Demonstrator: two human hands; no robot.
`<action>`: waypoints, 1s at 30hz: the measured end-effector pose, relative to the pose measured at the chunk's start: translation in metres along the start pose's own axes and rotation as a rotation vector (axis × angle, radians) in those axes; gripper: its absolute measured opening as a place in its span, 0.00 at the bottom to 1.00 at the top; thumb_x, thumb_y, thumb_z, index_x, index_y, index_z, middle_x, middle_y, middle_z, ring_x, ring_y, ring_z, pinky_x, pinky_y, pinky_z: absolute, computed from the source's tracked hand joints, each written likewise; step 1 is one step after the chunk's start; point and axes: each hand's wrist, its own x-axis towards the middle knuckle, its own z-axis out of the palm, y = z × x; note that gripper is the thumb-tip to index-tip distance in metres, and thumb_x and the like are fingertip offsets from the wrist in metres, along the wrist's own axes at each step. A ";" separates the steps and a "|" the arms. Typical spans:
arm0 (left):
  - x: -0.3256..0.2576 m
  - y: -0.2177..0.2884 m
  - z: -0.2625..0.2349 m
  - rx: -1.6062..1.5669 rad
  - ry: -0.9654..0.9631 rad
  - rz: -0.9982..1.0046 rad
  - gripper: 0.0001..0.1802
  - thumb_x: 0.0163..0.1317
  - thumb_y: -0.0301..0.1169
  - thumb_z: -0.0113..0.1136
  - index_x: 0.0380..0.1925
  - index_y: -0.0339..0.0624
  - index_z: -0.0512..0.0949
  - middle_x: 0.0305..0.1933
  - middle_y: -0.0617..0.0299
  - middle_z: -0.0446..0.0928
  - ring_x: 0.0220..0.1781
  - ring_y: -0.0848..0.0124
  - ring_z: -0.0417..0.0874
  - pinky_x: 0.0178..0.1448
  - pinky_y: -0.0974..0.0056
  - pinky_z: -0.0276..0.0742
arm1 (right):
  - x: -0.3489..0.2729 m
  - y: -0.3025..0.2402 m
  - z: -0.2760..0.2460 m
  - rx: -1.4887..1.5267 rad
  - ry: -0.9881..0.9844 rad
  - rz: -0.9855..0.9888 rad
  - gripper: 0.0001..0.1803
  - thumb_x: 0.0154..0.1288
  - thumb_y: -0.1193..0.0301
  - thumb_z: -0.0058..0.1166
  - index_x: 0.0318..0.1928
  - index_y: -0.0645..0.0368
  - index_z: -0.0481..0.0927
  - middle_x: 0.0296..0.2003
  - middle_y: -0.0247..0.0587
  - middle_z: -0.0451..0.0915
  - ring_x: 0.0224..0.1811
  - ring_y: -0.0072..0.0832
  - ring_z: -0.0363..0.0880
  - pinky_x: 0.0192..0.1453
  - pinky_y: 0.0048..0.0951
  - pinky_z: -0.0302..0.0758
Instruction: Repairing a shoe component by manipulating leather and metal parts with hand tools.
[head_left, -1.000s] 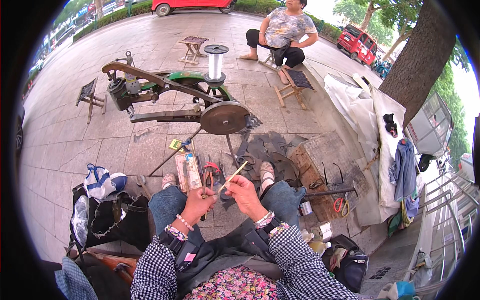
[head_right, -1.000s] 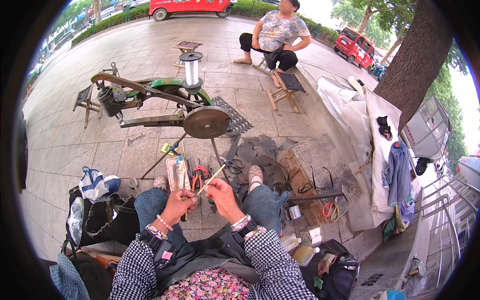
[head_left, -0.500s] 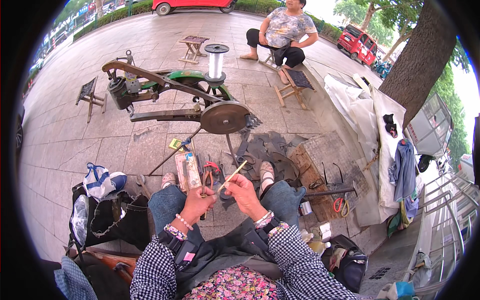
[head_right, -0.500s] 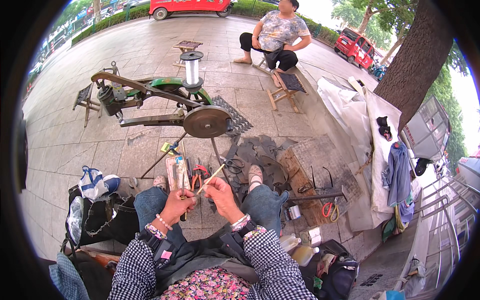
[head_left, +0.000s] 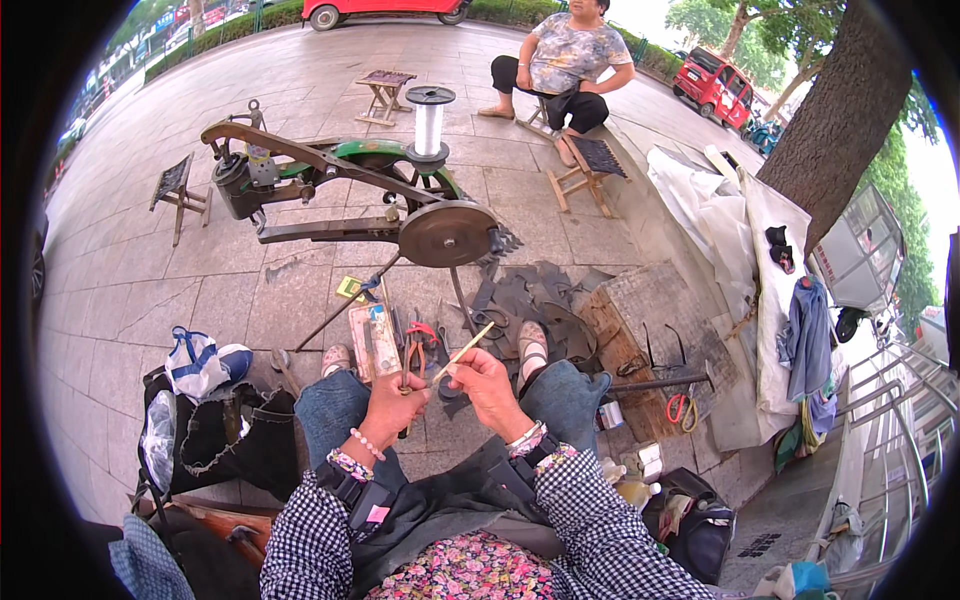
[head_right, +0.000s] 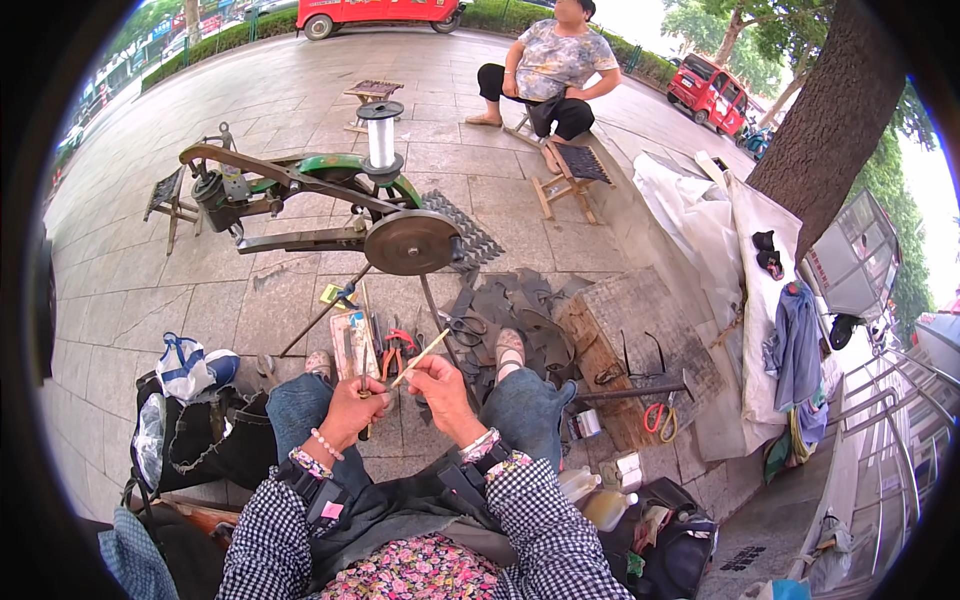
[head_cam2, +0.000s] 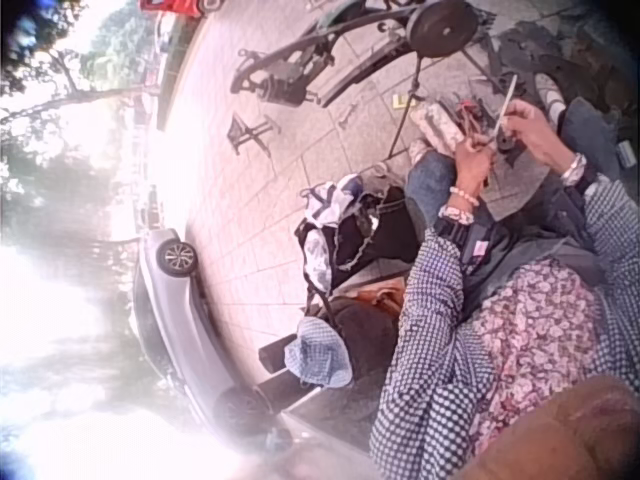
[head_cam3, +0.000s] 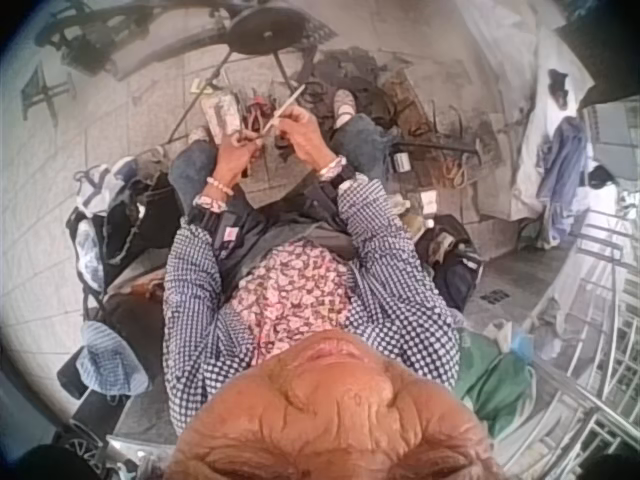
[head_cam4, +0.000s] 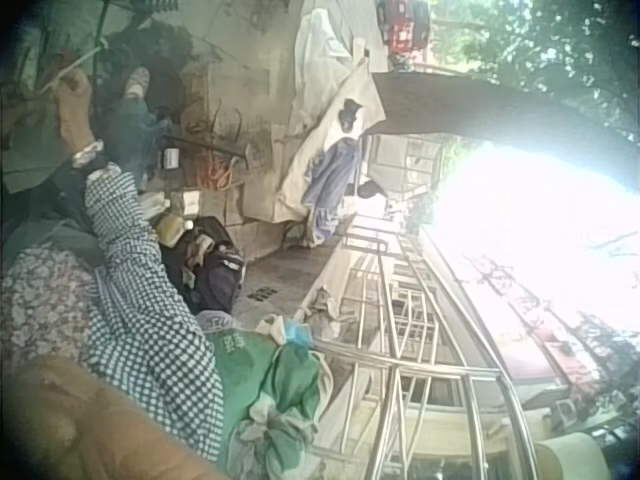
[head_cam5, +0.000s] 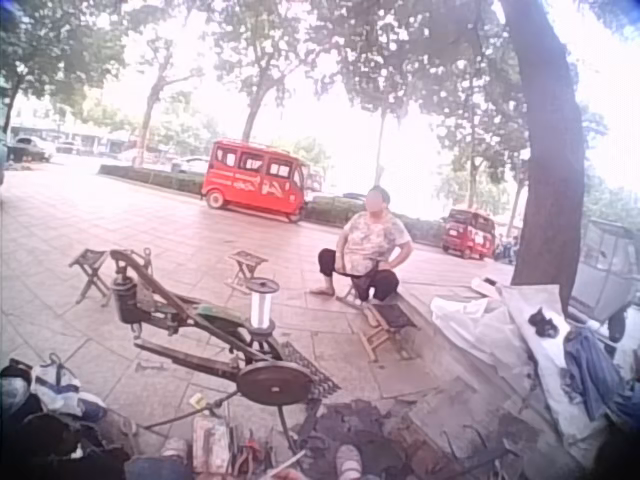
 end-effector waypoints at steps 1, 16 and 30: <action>0.000 0.000 0.000 -0.002 -0.001 0.005 0.05 0.48 0.22 0.57 0.24 0.35 0.71 0.20 0.63 0.72 0.18 0.77 0.71 0.21 0.74 0.67 | -0.001 -0.001 0.001 0.001 0.000 0.001 0.06 0.54 0.77 0.52 0.34 0.60 0.72 0.27 0.30 0.73 0.25 0.16 0.71 0.31 0.16 0.71; 0.002 0.000 0.001 -0.016 -0.008 0.016 0.05 0.47 0.21 0.58 0.24 0.36 0.71 0.19 0.63 0.72 0.18 0.77 0.70 0.21 0.74 0.67 | -0.002 -0.004 0.002 0.093 0.007 0.003 0.07 0.52 0.75 0.55 0.33 0.58 0.72 0.25 0.29 0.73 0.24 0.15 0.70 0.28 0.14 0.66; -0.001 0.003 0.000 -0.027 -0.023 0.000 0.05 0.46 0.21 0.57 0.24 0.35 0.71 0.19 0.63 0.72 0.17 0.77 0.71 0.22 0.74 0.67 | -0.001 -0.004 0.004 0.046 -0.075 -0.033 0.06 0.54 0.76 0.53 0.32 0.58 0.69 0.24 0.27 0.70 0.24 0.14 0.68 0.30 0.15 0.66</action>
